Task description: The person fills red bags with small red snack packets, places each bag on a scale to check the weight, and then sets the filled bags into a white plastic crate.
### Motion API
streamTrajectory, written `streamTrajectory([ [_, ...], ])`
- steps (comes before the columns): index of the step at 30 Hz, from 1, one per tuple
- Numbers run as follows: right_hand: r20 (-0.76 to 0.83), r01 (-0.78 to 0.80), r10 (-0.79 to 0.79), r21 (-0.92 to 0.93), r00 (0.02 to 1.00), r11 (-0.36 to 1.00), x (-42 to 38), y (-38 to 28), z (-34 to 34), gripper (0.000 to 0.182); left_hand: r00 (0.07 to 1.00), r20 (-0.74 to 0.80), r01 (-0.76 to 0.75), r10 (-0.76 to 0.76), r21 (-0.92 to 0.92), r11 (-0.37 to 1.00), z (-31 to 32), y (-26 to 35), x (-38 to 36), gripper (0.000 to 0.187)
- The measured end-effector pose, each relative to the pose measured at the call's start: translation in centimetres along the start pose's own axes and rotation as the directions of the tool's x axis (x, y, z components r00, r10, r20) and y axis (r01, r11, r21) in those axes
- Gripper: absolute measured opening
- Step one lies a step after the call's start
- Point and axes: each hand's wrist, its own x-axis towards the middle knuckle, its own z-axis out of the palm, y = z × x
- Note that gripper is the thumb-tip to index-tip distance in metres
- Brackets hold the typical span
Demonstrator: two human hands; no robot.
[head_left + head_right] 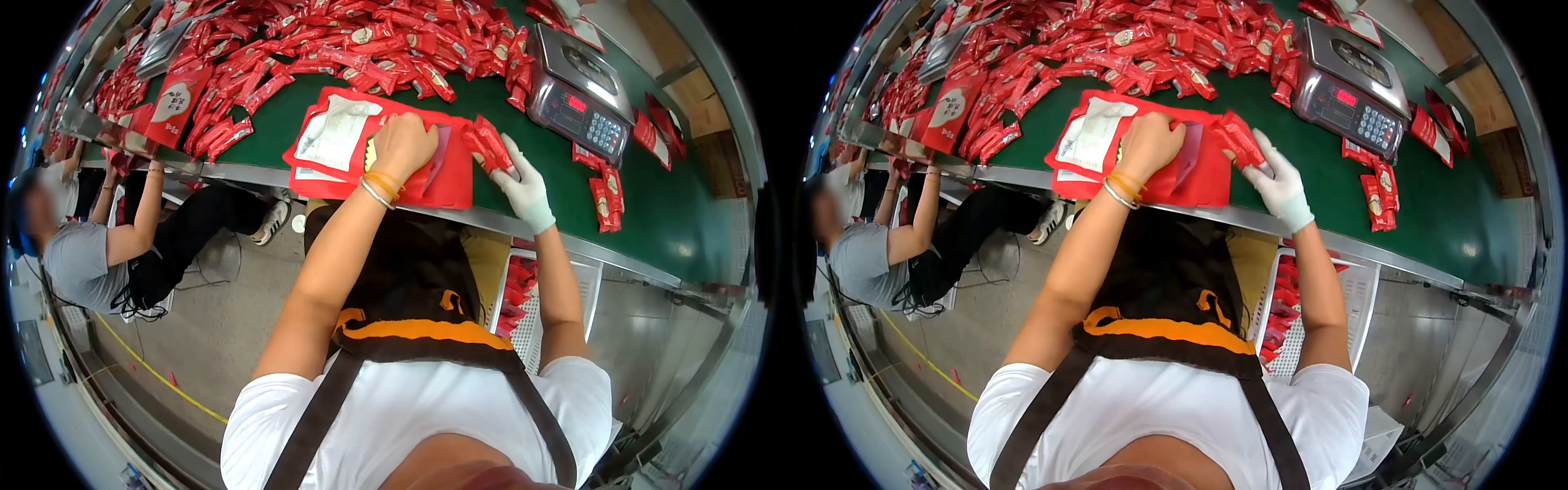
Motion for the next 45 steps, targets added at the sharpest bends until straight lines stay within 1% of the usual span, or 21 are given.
streamTrajectory([
  [1, 0.068, -0.155, 0.146, 0.164, 0.987, 0.974, -1.2, -2.5, 1.0, 0.064, 1.000, -0.002, 0.017, -0.018, -0.025, 1.000, 0.0, -0.2, -0.2, 0.031],
  [2, 0.149, -0.227, 0.241, -0.104, 0.959, 0.968, -1.8, -3.1, 0.9, 0.064, 1.000, -0.001, 0.016, -0.016, -0.022, 1.000, 0.0, -0.2, -0.4, 0.031],
  [5, 0.235, 0.099, -0.022, -0.323, 0.972, 0.941, -2.2, -3.0, 3.2, 0.060, 0.999, -0.004, -0.054, 0.054, -0.114, 0.992, 0.3, 0.7, -0.8, 0.030],
  [8, 0.346, 0.315, -0.113, -0.611, 0.931, 0.726, -0.4, -1.3, 4.6, 0.049, 0.976, 0.035, -0.204, 0.216, -0.201, 0.958, 3.4, 1.6, -2.0, 0.027],
  [10, 0.365, 0.318, -0.116, -0.563, 0.924, 0.762, 1.7, 2.3, 5.3, 0.048, 0.979, 0.140, -0.055, 0.149, -0.521, 0.852, 2.4, 4.5, -3.8, 0.022],
  [11, 0.384, 0.315, -0.115, -0.511, 0.916, 0.800, 2.4, 3.0, 5.5, 0.048, 0.975, 0.192, 0.018, 0.114, -0.577, 0.817, 2.7, 5.1, -3.8, 0.021],
  [12, 0.394, 0.286, -0.099, -0.452, 0.914, 0.845, 3.1, 3.6, 5.7, 0.047, 0.956, 0.291, 0.177, 0.047, -0.694, 0.698, 3.6, 5.4, -3.7, 0.034],
  [14, 0.414, 0.224, -0.066, -0.345, 0.908, 0.911, 4.2, 4.4, 6.1, 0.045, 0.967, 0.253, 0.202, 0.044, -0.857, 0.474, 3.2, 6.9, -4.9, 0.048],
  [15, 0.422, 0.191, -0.049, -0.302, 0.905, 0.934, 4.6, 4.7, 6.3, 0.044, 0.970, 0.237, 0.189, 0.045, -0.860, 0.474, 3.0, 6.6, -4.3, 0.048],
  [17, 0.429, 0.141, -0.025, -0.241, 0.903, 0.960, 5.3, 5.1, 6.6, 0.043, 0.968, 0.000, -0.151, 0.249, -0.793, 0.590, 3.4, 4.6, -2.6, 0.055],
  [18, 0.432, 0.125, -0.016, -0.224, 0.902, 0.966, 5.4, 5.2, 6.7, 0.042, 0.925, -0.113, -0.350, 0.363, -0.623, 0.700, 3.8, 2.4, 0.1, 0.045],
  [20, 0.435, 0.090, -0.001, -0.184, 0.900, 0.979, 5.3, 5.4, 7.1, 0.041, 0.779, -0.228, -0.602, 0.585, -0.010, 0.798, 3.4, -2.1, 4.3, 0.037],
  [22, 0.442, 0.065, 0.014, -0.163, 0.897, 0.985, 5.2, 5.6, 7.5, 0.039, 0.858, 0.146, -0.512, 0.493, 0.150, 0.846, 3.9, -5.8, 6.7, 0.035],
  [26, 0.445, 0.020, 0.042, -0.134, 0.894, 0.991, 4.8, 5.5, 7.9, 0.036, 0.815, 0.267, -0.545, 0.514, 0.053, 0.837, 3.2, -8.0, 8.9, 0.029],
  [28, 0.451, 0.000, 0.053, -0.118, 0.891, 0.993, 4.7, 5.5, 8.4, 0.035, 0.874, 0.357, -0.341, 0.329, -0.032, 0.940, 1.6, -8.0, 8.9, 0.024],
  [30, 0.456, -0.012, 0.061, -0.109, 0.888, 0.994, 4.8, 5.6, 9.1, 0.034, 0.872, 0.302, -0.418, 0.385, 0.052, 0.907, 1.8, -9.3, 8.1, 0.020],
  [32, 0.464, -0.026, 0.066, -0.092, 0.883, 0.995, 5.0, 5.9, 9.6, 0.033, 0.938, 0.198, -0.313, 0.284, 0.137, 0.940, 1.8, -10.6, 7.1, 0.019],
  [34, 0.473, -0.038, 0.071, -0.078, 0.878, 0.996, 5.5, 5.9, 10.0, 0.032, 0.949, 0.252, -0.240, 0.190, 0.184, 0.953, 0.2, -10.6, 5.8, 0.019],
  [36, 0.482, -0.050, 0.077, -0.068, 0.873, 0.996, 5.8, 6.0, 10.3, 0.031, 0.924, -0.109, -0.296, 0.366, 0.400, 0.867, -0.4, -10.9, 3.4, 0.035],
  [40, 0.493, -0.073, 0.089, -0.050, 0.866, 0.996, 6.4, 6.1, 10.5, 0.029, 0.903, -0.086, -0.392, 0.422, 0.240, 0.888, -2.2, -8.3, -1.9, 0.052],
  [45, 0.539, -0.111, 0.118, -0.047, 0.834, 0.993, 6.2, 5.7, 10.6, 0.027, 0.911, -0.130, -0.328, 0.391, 0.344, 0.880, 2.0, -7.7, -1.7, 0.054],
])
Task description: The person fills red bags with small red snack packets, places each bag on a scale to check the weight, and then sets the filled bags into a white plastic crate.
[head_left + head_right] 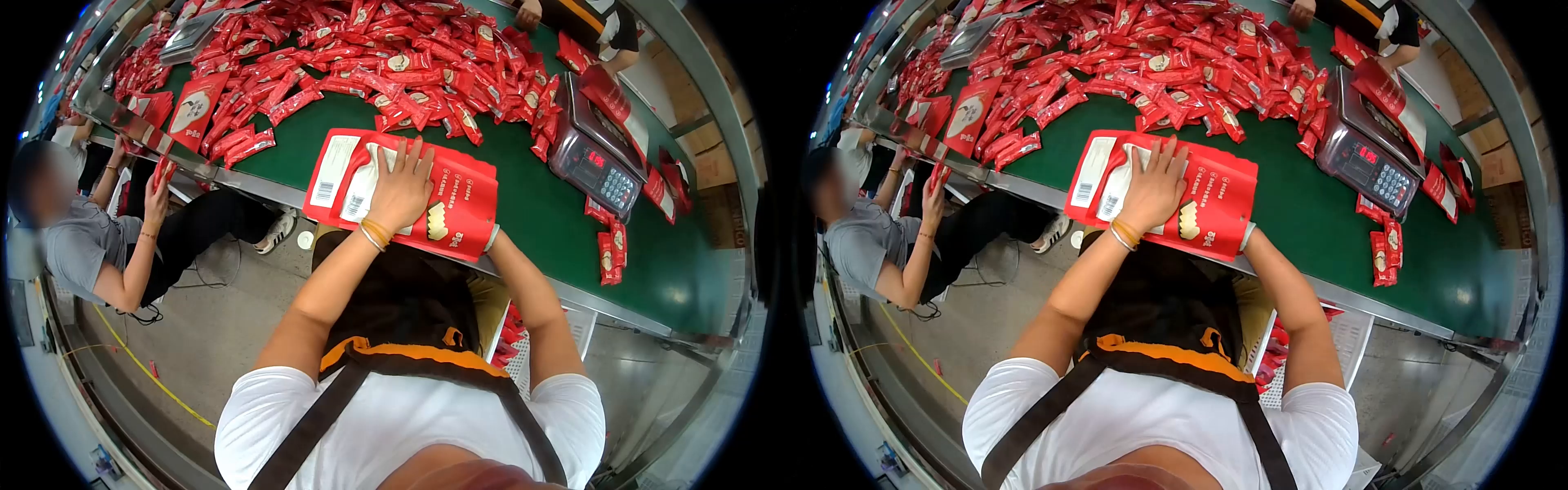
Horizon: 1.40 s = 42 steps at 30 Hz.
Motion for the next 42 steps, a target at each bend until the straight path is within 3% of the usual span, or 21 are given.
streamTrajectory([
  [3, 0.084, -0.025, 0.030, -0.059, 0.996, 0.998, -1.4, -1.6, -0.8, 0.027, 0.999, 0.011, -0.038, 0.038, 0.041, 0.998, 0.1, -0.2, -0.2, 0.055],
  [5, 0.127, -0.060, 0.096, -0.265, 0.987, 0.962, -2.6, -5.0, -3.9, 0.026, 0.999, 0.016, -0.044, 0.043, 0.032, 0.999, 0.0, -0.2, -0.4, 0.054],
  [7, 0.039, -0.209, 0.244, -0.395, 0.969, 0.895, -2.6, -8.2, -8.6, 0.026, 0.999, 0.010, -0.052, 0.052, 0.022, 0.998, -0.1, -0.2, -0.2, 0.054],
  [8, -0.001, -0.300, 0.313, -0.292, 0.950, 0.908, -1.6, -6.7, -11.6, 0.022, 0.999, 0.007, -0.052, 0.052, 0.033, 0.998, -0.2, -0.2, -0.3, 0.054],
  [10, -0.252, -0.060, -0.063, -0.454, 0.966, 0.889, 1.9, -7.7, -14.8, 0.024, 0.999, 0.006, -0.052, 0.052, 0.045, 0.998, -0.2, -0.1, -0.5, 0.053],
  [11, -0.452, -0.179, -0.086, -0.512, 0.888, 0.840, 4.5, -9.4, -15.4, 0.025, 0.999, 0.005, -0.052, 0.052, 0.034, 0.998, -0.2, -0.1, -0.5, 0.053],
  [13, -0.487, -0.082, -0.488, -0.764, 0.724, 0.640, 9.4, -10.7, -16.0, 0.047, 0.998, 0.000, -0.063, 0.063, 0.033, 0.997, -0.1, 0.0, -0.4, 0.053],
  [14, -0.439, -0.123, -0.443, -0.805, 0.782, 0.580, 11.3, -10.9, -16.1, 0.063, 0.999, 0.010, -0.052, 0.052, 0.033, 0.998, -0.1, 0.0, -0.4, 0.053],
  [17, -0.425, -0.251, -0.282, -0.834, 0.860, 0.491, 15.4, -5.7, -15.5, 0.065, 0.999, 0.010, -0.046, 0.046, 0.041, 0.998, 0.3, -0.2, -0.3, 0.053],
  [20, -0.441, -0.263, -0.319, -0.842, 0.839, 0.471, 14.2, -5.2, -14.1, 0.060, 0.999, 0.013, -0.038, 0.038, 0.029, 0.999, 0.5, -0.3, -0.5, 0.052],
  [23, -0.519, -0.311, -0.211, -0.740, 0.828, 0.597, 8.1, -5.0, -14.2, 0.054, 0.997, 0.079, -0.013, 0.011, 0.022, 1.000, 0.5, -0.3, -0.4, 0.053],
  [25, -0.532, -0.377, -0.151, -0.746, 0.833, 0.549, 1.4, -3.1, -14.7, 0.053, 0.994, 0.104, -0.016, 0.015, 0.009, 1.000, 0.5, -0.3, -0.3, 0.054],
  [27, -0.569, -0.418, -0.054, -0.662, 0.820, 0.622, -4.7, 0.7, -14.5, 0.054, 0.995, 0.097, -0.004, 0.003, 0.013, 1.000, 0.9, -0.3, -0.3, 0.055],
  [29, -0.590, -0.358, -0.122, -0.627, 0.799, 0.692, -8.5, 1.4, -13.6, 0.052, 0.996, 0.094, -0.017, 0.011, 0.062, 0.998, 0.9, -0.3, -0.2, 0.053],
  [32, -0.754, -0.256, -0.286, -0.512, 0.592, 0.820, -10.4, 1.7, -13.7, 0.046, 0.996, 0.081, -0.037, 0.032, 0.059, 0.998, 1.0, -0.2, -0.5, 0.052],
  [35, -0.894, -0.342, -0.200, -0.349, 0.401, 0.873, -10.8, -2.2, -12.2, 0.046, 0.998, 0.067, -0.022, 0.020, 0.029, 0.999, 1.0, -0.4, -0.2, 0.052],
  [37, -0.844, -0.317, -0.389, -0.508, 0.371, 0.801, -9.2, -1.2, -11.1, 0.041, 0.998, 0.063, -0.026, 0.024, 0.038, 0.999, 1.1, -0.3, -0.3, 0.052],
  [38, -0.722, -0.337, -0.526, -0.683, 0.450, 0.649, -8.2, 0.8, -11.2, 0.042, 0.997, 0.067, -0.034, 0.031, 0.039, 0.999, 1.2, -0.2, -0.2, 0.052],
  [39, -0.653, -0.433, -0.393, -0.739, 0.647, 0.516, -7.3, 0.9, -10.1, 0.051, 0.998, 0.055, -0.038, 0.036, 0.028, 0.999, 1.3, -0.3, -0.2, 0.052],
  [41, -0.703, -0.552, -0.213, -0.679, 0.679, 0.484, -7.2, 0.4, -9.1, 0.062, 0.998, 0.041, -0.038, 0.037, 0.028, 0.999, 1.1, -0.6, -0.4, 0.052],
  [42, -0.662, -0.494, -0.220, -0.704, 0.716, 0.509, -7.2, 0.8, -10.0, 0.065, 0.998, 0.056, -0.021, 0.022, -0.012, 1.000, 1.1, -0.6, -0.1, 0.052],
])
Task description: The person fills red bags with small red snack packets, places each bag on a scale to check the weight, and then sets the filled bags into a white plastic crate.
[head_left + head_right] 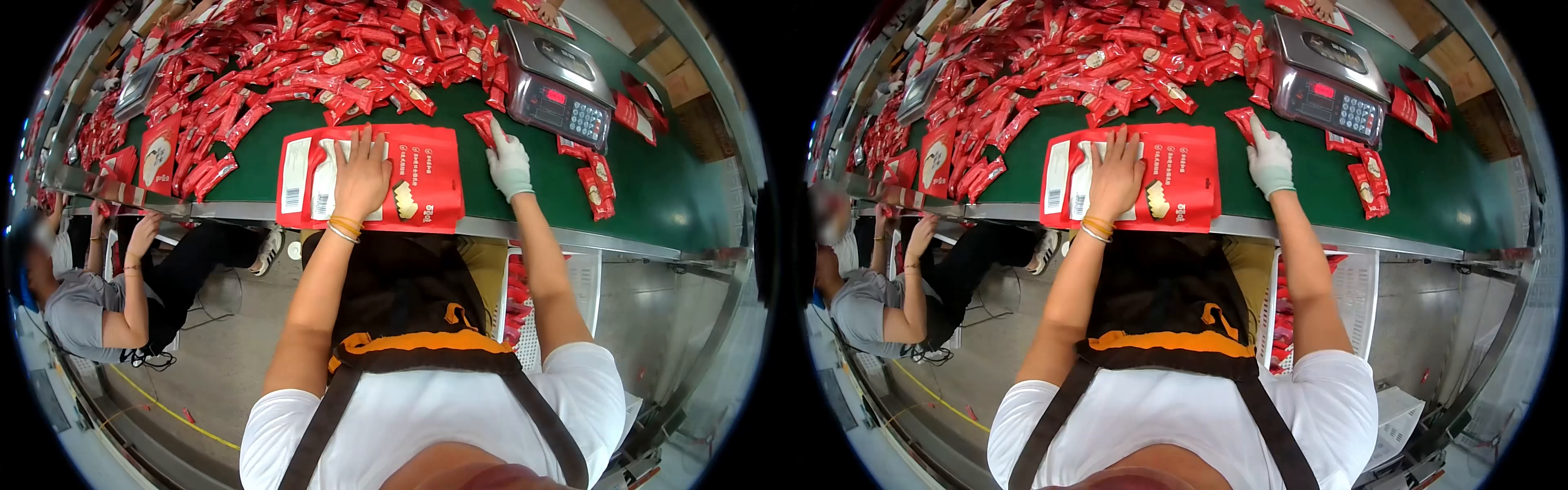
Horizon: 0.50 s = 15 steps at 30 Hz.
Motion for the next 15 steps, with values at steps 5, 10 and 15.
streamTrajectory([
  [5, 0.184, -0.061, 0.010, 0.277, 0.983, 0.959, -4.5, -1.3, -6.3, 0.064, 1.000, -0.005, 0.012, -0.013, -0.066, 0.998, 0.0, 0.0, -0.3, 0.051],
  [10, 0.522, -0.533, 0.112, 0.816, 0.846, 0.223, -11.5, -4.2, -9.1, 0.066, 1.000, -0.020, 0.016, -0.019, -0.102, 0.995, 0.3, -0.2, -0.4, 0.052],
  [15, 0.677, -0.699, -0.191, 0.652, 0.711, -0.295, -9.8, -3.8, -9.1, 0.069, 1.000, -0.005, -0.002, 0.002, -0.041, 0.999, 0.2, -0.1, -0.3, 0.051],
])
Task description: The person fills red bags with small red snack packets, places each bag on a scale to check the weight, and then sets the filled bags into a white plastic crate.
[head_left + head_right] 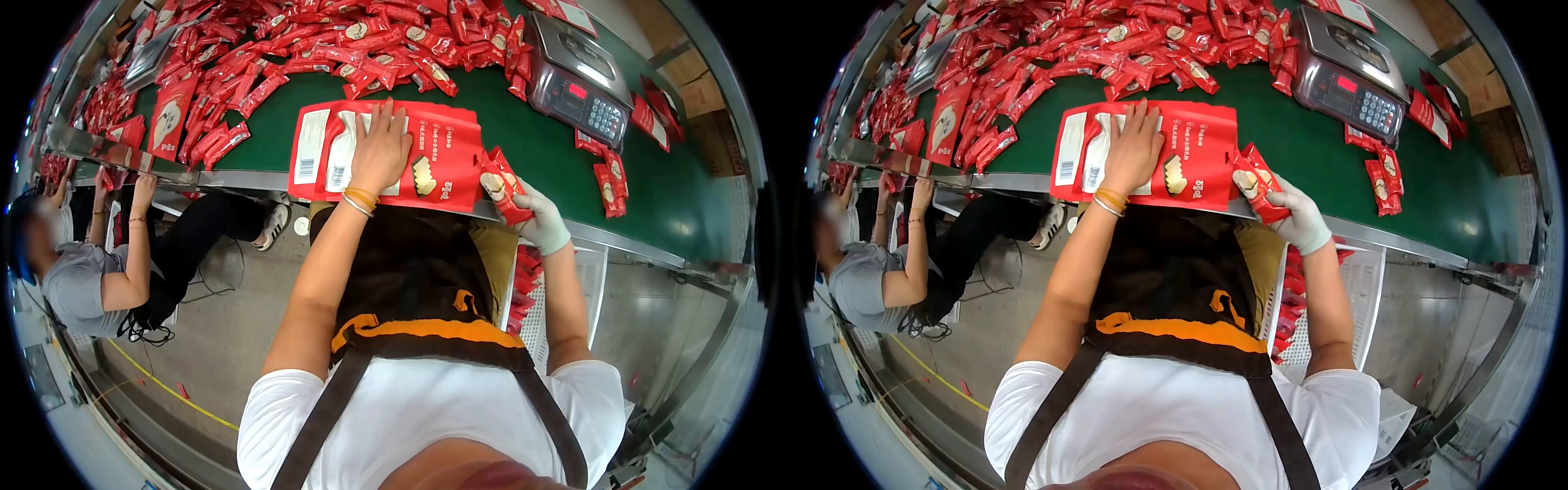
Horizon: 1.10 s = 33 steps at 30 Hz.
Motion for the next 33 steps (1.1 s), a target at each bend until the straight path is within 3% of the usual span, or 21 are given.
streamTrajectory([
  [1, 0.097, -0.104, 0.096, 0.082, 0.991, 0.991, 0.4, -0.5, -0.5, 0.069, 1.000, 0.010, 0.006, -0.006, -0.006, 1.000, -0.1, 0.0, 0.0, 0.051],
  [4, 0.137, -0.116, 0.117, -0.021, 0.984, 0.993, 1.1, -1.6, -0.6, 0.069, 1.000, 0.003, 0.010, -0.010, -0.010, 1.000, -0.1, 0.0, 0.0, 0.051],
  [8, 0.186, -0.114, 0.112, -0.001, 0.976, 0.994, 2.5, -1.5, 0.8, 0.068, 1.000, 0.005, 0.016, -0.016, -0.012, 1.000, -0.1, 0.1, -0.2, 0.051],
  [9, 0.209, 0.164, -0.046, -0.595, 0.977, 0.787, 3.2, -1.6, 1.1, 0.067, 1.000, -0.007, 0.005, -0.005, -0.010, 1.000, -0.2, 0.1, -0.1, 0.051],
  [10, 0.324, 0.350, -0.154, -0.914, 0.934, 0.204, 3.9, -1.6, 1.6, 0.065, 1.000, -0.022, -0.005, 0.005, -0.007, 1.000, -0.3, 0.0, -0.1, 0.051],
  [11, 0.178, 0.180, -0.118, -0.984, 0.977, 0.011, 4.6, -1.7, 2.3, 0.057, 1.000, -0.024, 0.000, 0.000, 0.001, 1.000, -0.3, 0.0, -0.1, 0.051],
  [12, 0.189, 0.191, -0.116, -0.981, 0.975, 0.011, 5.8, -1.2, 2.5, 0.057, 1.000, -0.013, 0.007, -0.007, -0.003, 1.000, -0.4, 0.1, -0.1, 0.051],
  [14, 0.346, 0.307, -0.119, -0.916, 0.931, -0.257, 8.9, 0.5, 2.0, 0.048, 1.000, -0.015, 0.022, -0.022, 0.003, 1.000, -0.7, 0.2, 0.1, 0.051],
  [15, 0.501, 0.481, -0.191, -0.865, 0.844, -0.142, 10.3, 1.2, 2.8, 0.042, 0.999, -0.037, -0.001, 0.001, 0.021, 1.000, -1.0, 0.5, 0.1, 0.052],
  [16, 0.589, 0.582, -0.079, -0.808, 0.804, -0.097, 12.1, 2.5, 2.1, 0.044, 0.998, -0.056, -0.025, 0.027, 0.037, 0.999, -1.4, 0.7, 0.0, 0.052],
  [17, 0.645, 0.640, 0.013, -0.761, 0.764, 0.103, 15.5, 4.4, 0.6, 0.049, 0.996, -0.058, -0.066, 0.070, 0.068, 0.996, -1.9, 1.0, 0.2, 0.054],
  [20, 0.509, 0.419, -0.001, -0.708, 0.861, 0.568, 18.3, 7.4, 1.4, 0.052, 0.992, -0.044, -0.119, 0.121, 0.052, 0.992, -2.7, 1.3, 0.2, 0.055],
  [24, 0.412, 0.182, 0.114, -0.612, 0.904, 0.770, 18.1, 5.3, -0.5, 0.056, 0.996, 0.061, -0.067, 0.069, -0.042, 0.997, -1.0, 0.1, 0.1, 0.059],
  [25, 0.398, 0.131, 0.167, -0.621, 0.902, 0.772, 17.1, 3.3, -1.4, 0.058, 0.989, 0.133, -0.069, 0.066, 0.019, 0.997, -1.1, 0.1, 0.1, 0.060],
  [26, 0.469, 0.340, 0.162, -0.799, 0.868, 0.496, 15.6, -0.4, -1.0, 0.061, 0.991, 0.123, -0.060, 0.058, 0.012, 0.998, -1.2, 0.2, 0.2, 0.060],
  [28, 0.290, 0.178, 0.383, -0.937, 0.877, 0.302, 14.0, -7.9, 2.9, 0.033, 0.986, 0.152, -0.066, 0.061, 0.029, 0.997, -1.2, 0.1, 0.2, 0.060],
  [29, -0.015, -0.105, 0.391, -0.972, 0.920, 0.209, 14.6, -9.9, 2.9, 0.023, 0.988, 0.146, -0.060, 0.055, 0.029, 0.998, -0.9, 0.1, 0.2, 0.059],
  [30, 0.327, 0.351, 0.160, -0.924, 0.931, -0.153, 16.5, -11.0, 1.5, 0.020, 0.987, 0.151, -0.056, 0.052, 0.022, 0.998, -0.9, 0.1, 0.1, 0.059],
  [31, 0.231, 0.217, -0.131, -0.970, 0.964, -0.112, 18.1, -11.6, 2.7, 0.021, 0.987, 0.156, -0.051, 0.047, 0.016, 0.999, -1.0, 0.2, 0.1, 0.059],
  [32, 0.227, 0.200, -0.397, -0.974, 0.889, -0.109, 19.9, -11.6, 4.7, 0.022, 0.987, 0.155, -0.049, 0.046, 0.016, 0.999, -1.1, 0.2, 0.3, 0.058],
  [33, 0.320, 0.301, -0.549, -0.945, 0.772, -0.129, 21.8, -11.6, 6.9, 0.027, 0.987, 0.152, -0.050, 0.046, 0.021, 0.999, -1.1, 0.1, 0.4, 0.058],
])
